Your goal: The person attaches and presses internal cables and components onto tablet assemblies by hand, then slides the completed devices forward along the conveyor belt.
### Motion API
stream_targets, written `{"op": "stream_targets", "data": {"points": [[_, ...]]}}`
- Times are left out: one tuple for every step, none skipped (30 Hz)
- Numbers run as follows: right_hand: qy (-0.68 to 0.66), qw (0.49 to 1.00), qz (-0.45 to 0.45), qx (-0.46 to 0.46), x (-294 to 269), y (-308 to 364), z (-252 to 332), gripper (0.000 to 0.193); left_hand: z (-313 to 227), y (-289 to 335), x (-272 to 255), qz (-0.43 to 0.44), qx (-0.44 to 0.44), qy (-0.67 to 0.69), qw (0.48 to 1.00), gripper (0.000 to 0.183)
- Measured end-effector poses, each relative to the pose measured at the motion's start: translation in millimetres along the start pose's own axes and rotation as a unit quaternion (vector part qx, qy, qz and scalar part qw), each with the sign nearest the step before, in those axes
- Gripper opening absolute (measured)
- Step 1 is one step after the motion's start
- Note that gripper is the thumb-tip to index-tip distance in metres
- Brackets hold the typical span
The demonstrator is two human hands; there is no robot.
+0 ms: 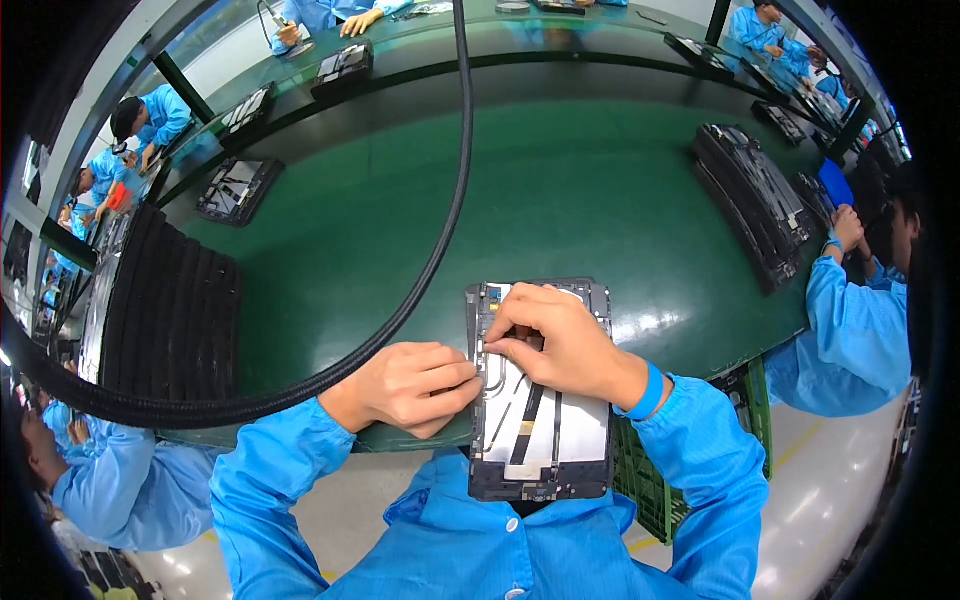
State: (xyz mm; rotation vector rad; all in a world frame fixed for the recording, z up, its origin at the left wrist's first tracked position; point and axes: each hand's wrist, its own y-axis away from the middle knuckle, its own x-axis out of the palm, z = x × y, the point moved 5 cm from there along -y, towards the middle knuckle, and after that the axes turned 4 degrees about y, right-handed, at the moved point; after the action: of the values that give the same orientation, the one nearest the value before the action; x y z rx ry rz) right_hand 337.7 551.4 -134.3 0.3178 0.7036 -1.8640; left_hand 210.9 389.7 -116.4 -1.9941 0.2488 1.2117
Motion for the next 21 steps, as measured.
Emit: {"op": "stream_targets", "data": {"points": [[0.002,1.0,0.0,-0.004,-0.1,0.0,-1.6,0.009,-0.2,-2.2,-0.5,0.001,0.001,-0.001,1.0,0.04],[0.004,1.0,0.001,-0.007,-0.4,0.0,-2.5,0.009,-0.8,-5.4,-1.8,-0.003,0.002,0.009,1.0,0.039],[0.004,1.0,-0.001,-0.009,-0.9,0.1,-2.7,0.009,-1.0,-7.5,-2.4,-0.006,0.004,0.019,1.0,0.038],[0.006,1.0,0.0,-0.009,-0.8,0.3,-3.1,0.009,-0.7,-8.0,-1.5,-0.006,0.005,0.018,1.0,0.038],[0.009,1.0,0.001,-0.008,-1.0,0.2,-3.6,0.01,0.4,-8.1,-0.4,-0.005,0.0,0.021,1.0,0.037],[0.009,1.0,0.0,-0.009,-1.7,-0.5,-3.5,0.01,2.2,-7.9,0.5,-0.005,-0.006,0.025,1.0,0.037],[0.007,1.0,0.001,-0.005,-1.4,-0.6,-2.0,0.009,3.7,-6.4,1.9,-0.005,-0.005,0.026,1.0,0.037],[0.005,1.0,0.002,0.0,-0.6,-0.7,-1.0,0.009,5.8,-4.3,3.5,-0.007,-0.002,0.028,1.0,0.038],[0.005,1.0,0.001,0.001,0.3,-0.9,-0.4,0.009,7.2,-3.1,4.0,-0.01,0.001,0.03,1.0,0.039],[-0.012,1.0,0.003,0.015,0.3,-1.4,-2.2,0.009,8.3,-4.0,4.5,-0.01,0.002,0.03,0.999,0.039],[-0.028,0.999,0.006,0.028,0.4,-1.6,-4.0,0.009,9.6,-4.9,4.6,-0.013,-0.001,0.04,0.999,0.038],[-0.028,0.999,0.006,0.028,0.4,-1.4,-4.4,0.009,10.5,-5.7,4.7,-0.015,-0.004,0.05,0.999,0.037],[-0.033,0.999,0.003,0.027,0.2,-0.9,-4.6,0.009,11.0,-6.1,4.6,-0.015,-0.003,0.05,0.999,0.037],[-0.037,0.999,0.001,0.026,-0.3,-0.4,-5.2,0.009,11.3,-6.3,4.0,-0.017,-0.003,0.055,0.998,0.037],[-0.037,0.999,0.0,0.026,-0.5,0.0,-6.5,0.009,11.8,-6.4,3.8,-0.019,-0.003,0.061,0.998,0.037],[-0.029,0.999,0.001,0.02,0.4,0.3,-7.0,0.01,11.9,-5.8,3.8,-0.018,-0.002,0.062,0.998,0.037],[-0.022,1.0,0.002,0.013,0.9,0.4,-7.3,0.01,12.0,-5.3,4.3,-0.015,0.0,0.059,0.998,0.037],[-0.022,1.0,0.0,0.014,0.4,-0.1,-7.2,0.01,12.7,-5.0,4.6,-0.013,0.002,0.057,0.998,0.037],[-0.025,1.0,-0.001,0.016,-0.5,-0.5,-6.1,0.01,13.2,-4.6,4.7,-0.012,0.002,0.058,0.998,0.037],[-0.029,0.999,-0.003,0.018,-1.4,-0.9,-5.2,0.01,14.0,-4.4,4.8,-0.01,0.006,0.046,0.999,0.037],[-0.029,0.999,-0.003,0.018,-2.2,-1.1,-4.8,0.01,15.0,-4.6,5.0,-0.009,0.01,0.035,0.999,0.037]]}}
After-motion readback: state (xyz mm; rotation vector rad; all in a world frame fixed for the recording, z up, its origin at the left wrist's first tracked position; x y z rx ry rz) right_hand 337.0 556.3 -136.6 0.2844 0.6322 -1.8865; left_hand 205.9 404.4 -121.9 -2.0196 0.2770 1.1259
